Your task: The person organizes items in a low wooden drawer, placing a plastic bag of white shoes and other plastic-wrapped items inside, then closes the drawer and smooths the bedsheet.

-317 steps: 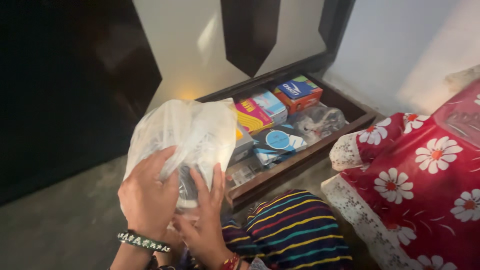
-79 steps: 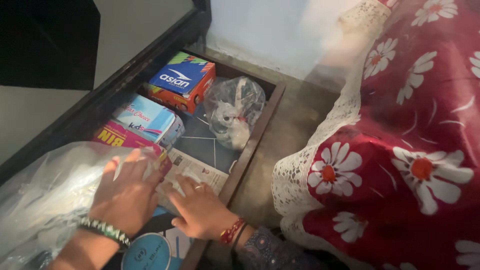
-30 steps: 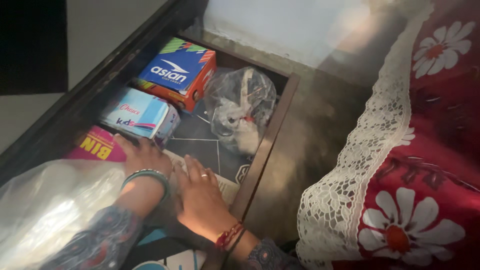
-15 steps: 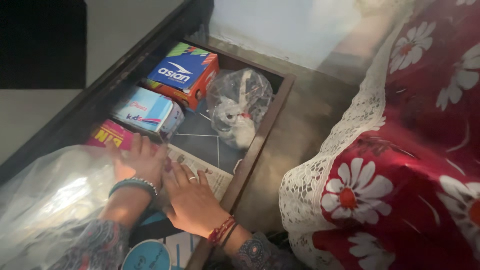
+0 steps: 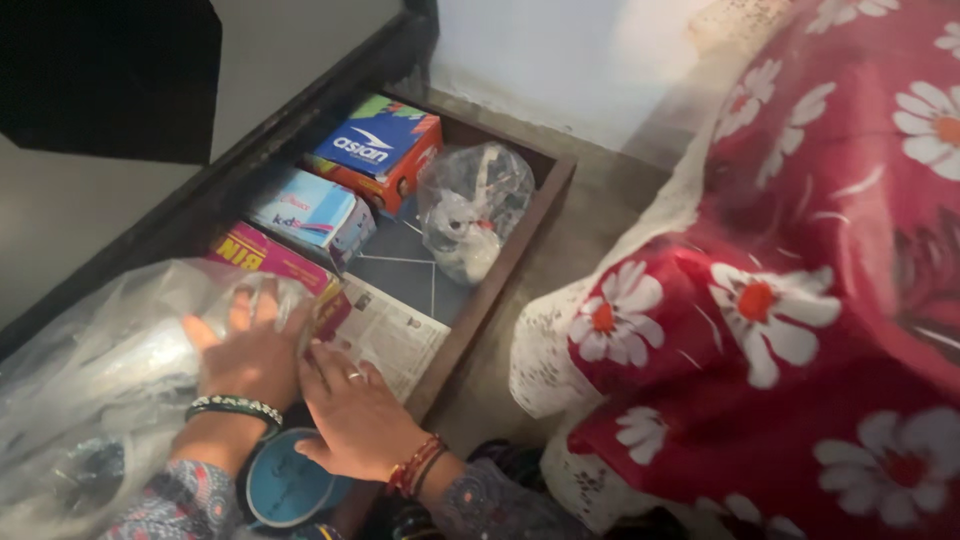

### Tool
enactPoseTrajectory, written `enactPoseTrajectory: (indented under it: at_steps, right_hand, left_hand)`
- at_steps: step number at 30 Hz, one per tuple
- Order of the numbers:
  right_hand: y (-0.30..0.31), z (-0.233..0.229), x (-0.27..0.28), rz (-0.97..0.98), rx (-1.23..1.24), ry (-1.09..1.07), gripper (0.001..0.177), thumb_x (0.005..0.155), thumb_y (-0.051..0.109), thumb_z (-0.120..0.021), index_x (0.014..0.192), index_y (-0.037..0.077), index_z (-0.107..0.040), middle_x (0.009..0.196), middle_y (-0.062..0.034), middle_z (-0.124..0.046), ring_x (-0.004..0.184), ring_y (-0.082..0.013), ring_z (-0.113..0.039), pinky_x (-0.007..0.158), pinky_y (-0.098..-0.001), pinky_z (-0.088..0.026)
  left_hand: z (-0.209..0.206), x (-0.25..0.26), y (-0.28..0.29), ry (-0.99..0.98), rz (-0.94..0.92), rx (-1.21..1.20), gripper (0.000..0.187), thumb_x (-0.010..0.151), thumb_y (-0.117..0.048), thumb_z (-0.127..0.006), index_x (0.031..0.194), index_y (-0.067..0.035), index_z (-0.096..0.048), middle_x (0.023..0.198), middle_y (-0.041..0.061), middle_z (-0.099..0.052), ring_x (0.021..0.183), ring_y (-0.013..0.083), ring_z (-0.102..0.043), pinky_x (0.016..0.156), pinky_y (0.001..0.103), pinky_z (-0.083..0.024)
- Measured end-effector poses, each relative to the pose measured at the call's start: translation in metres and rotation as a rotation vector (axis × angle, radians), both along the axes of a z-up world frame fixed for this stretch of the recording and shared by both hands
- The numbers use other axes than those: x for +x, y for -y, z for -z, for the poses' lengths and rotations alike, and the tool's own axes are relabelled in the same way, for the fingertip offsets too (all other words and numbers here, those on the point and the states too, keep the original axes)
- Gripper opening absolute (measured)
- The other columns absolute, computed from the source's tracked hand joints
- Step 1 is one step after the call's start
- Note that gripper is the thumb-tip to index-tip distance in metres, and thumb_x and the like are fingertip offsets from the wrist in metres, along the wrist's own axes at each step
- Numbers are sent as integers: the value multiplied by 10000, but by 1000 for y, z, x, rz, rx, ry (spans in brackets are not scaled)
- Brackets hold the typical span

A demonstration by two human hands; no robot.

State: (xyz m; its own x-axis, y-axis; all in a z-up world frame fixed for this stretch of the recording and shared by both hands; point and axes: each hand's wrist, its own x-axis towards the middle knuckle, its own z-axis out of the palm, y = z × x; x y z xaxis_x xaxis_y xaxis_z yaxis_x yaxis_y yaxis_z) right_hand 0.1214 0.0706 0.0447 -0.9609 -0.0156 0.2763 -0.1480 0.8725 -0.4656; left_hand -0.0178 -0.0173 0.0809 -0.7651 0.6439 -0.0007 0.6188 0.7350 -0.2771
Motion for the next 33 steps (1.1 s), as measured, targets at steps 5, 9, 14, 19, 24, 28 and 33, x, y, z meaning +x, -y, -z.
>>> enactPoseTrajectory:
  at_steps: [5,9,14,19,24,28,33]
  right_hand:
    - [4,-2,15,-87,-72,-95,963,808,361,-780,1566,-34,-336,1578,-314,-383,1461,-447,-404,1147,-562,-355]
    - [7,-8,16,-130,-56,-108,924,805,326,-775,1582,47,-359,1577,-324,-382,1460,-456,-410,1143,-557,-354]
    - [6,-8,12,-128,-146,-103,844,851,289,-747,1592,91,-395,1603,-306,-395,1435,-460,-446,1167,-530,-376]
    - [4,-7,2,-115,-168,-155,815,883,265,-746,1593,82,-390,1590,-306,-405,1428,-473,-465,1165,-533,-384]
    - [2,-5,-5,-142,-173,-140,813,886,262,-749,1594,96,-385,1579,-317,-404,1406,-482,-484,1139,-530,-409]
    - [4,-2,-6,-127,-167,-157,828,877,259,-750,1598,97,-378,1577,-317,-411,1403,-484,-487,1130,-536,-410]
    - [1,-4,-5,-146,-141,-109,816,877,268,-755,1582,89,-387,1574,-337,-399,1395,-497,-479,1116,-542,-409]
  left_hand:
    - [-1,16,30,-206,34,41,642,865,-386,-614,1495,-344,-497,1539,74,-447,1507,268,-348,1156,688,-181]
    - [-9,29,53,-360,88,250,655,805,-406,-684,1438,-274,-580,1500,123,-510,1519,312,-374,1208,660,-217]
    - [-28,43,59,-515,29,45,710,719,-537,-708,1394,-356,-588,1495,41,-518,1483,253,-387,1165,606,-231]
    - [-45,36,82,-638,-51,-20,705,774,-660,-615,1415,-370,-574,1482,4,-526,1448,232,-411,1170,577,-232]
    - [-42,2,100,-354,-276,-14,833,811,-822,-503,1513,-377,-554,1386,44,-624,1217,198,-606,1136,531,-312]
    - [-33,0,103,-155,-320,-66,641,934,-711,-459,1458,-364,-580,1191,-20,-727,1208,148,-670,1110,467,-407]
    - [-41,-10,99,-116,-308,-114,695,882,-777,-458,1403,-343,-607,1169,14,-731,1184,183,-664,954,395,-474]
